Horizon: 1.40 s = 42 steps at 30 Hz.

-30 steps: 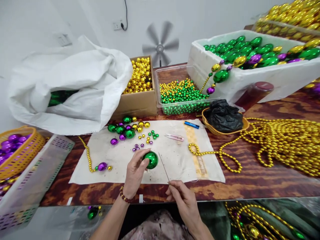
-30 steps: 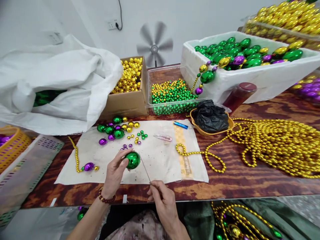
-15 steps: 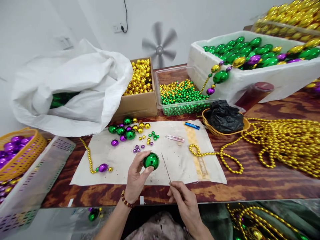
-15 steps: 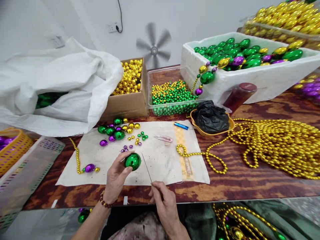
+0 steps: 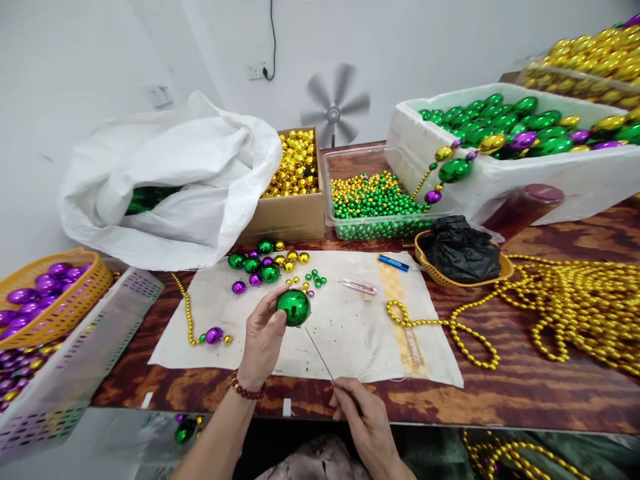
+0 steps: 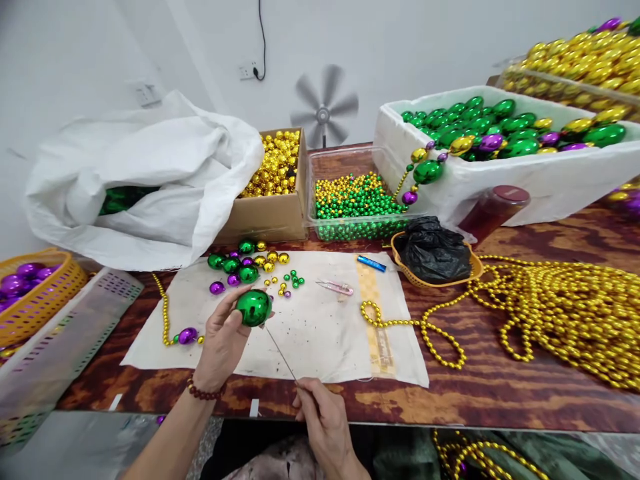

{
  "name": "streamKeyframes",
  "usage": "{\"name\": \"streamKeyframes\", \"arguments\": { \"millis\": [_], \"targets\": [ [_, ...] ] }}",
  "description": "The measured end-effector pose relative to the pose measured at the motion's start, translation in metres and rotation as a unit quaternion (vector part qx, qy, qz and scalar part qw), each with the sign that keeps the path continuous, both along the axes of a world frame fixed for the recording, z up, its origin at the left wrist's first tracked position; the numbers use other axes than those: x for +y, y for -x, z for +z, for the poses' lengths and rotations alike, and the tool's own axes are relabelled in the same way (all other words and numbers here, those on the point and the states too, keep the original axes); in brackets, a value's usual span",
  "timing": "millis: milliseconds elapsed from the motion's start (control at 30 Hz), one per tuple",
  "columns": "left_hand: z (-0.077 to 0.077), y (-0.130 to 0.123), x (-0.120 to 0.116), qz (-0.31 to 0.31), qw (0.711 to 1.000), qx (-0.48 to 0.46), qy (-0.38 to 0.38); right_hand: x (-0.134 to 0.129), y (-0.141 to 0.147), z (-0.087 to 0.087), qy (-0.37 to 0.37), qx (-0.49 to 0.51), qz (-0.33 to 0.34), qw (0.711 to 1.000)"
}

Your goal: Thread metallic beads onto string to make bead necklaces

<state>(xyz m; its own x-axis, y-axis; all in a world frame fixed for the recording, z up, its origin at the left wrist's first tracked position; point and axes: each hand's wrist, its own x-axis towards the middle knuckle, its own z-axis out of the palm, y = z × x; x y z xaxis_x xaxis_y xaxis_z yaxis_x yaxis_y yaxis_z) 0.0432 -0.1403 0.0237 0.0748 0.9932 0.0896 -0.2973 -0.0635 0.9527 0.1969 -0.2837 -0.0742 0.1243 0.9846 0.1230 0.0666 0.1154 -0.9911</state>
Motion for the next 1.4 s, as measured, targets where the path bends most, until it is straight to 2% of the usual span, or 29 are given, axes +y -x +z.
{"name": "streamKeyframes", "arguments": {
  "millis": [400,700,1133,1400],
  "targets": [
    [-0.002,-0.001,-0.004,-0.035,0.999,-0.036,0.022,0.003,0.005,-0.007,0.017,0.020,0.008,1.000],
    [-0.009,-0.006,-0.028,-0.074,0.997,0.012,-0.016,0.019,0.022,0.006,-0.022,0.063,-0.013,0.998],
    [-0.008,0.001,-0.038,-0.057,0.997,0.018,-0.048,0.021,0.028,0.018,-0.012,0.073,-0.024,0.997],
    [-0.004,0.004,-0.037,-0.049,0.998,0.009,-0.034,0.024,0.030,0.017,-0.046,0.066,-0.001,0.997]
  ]
}}
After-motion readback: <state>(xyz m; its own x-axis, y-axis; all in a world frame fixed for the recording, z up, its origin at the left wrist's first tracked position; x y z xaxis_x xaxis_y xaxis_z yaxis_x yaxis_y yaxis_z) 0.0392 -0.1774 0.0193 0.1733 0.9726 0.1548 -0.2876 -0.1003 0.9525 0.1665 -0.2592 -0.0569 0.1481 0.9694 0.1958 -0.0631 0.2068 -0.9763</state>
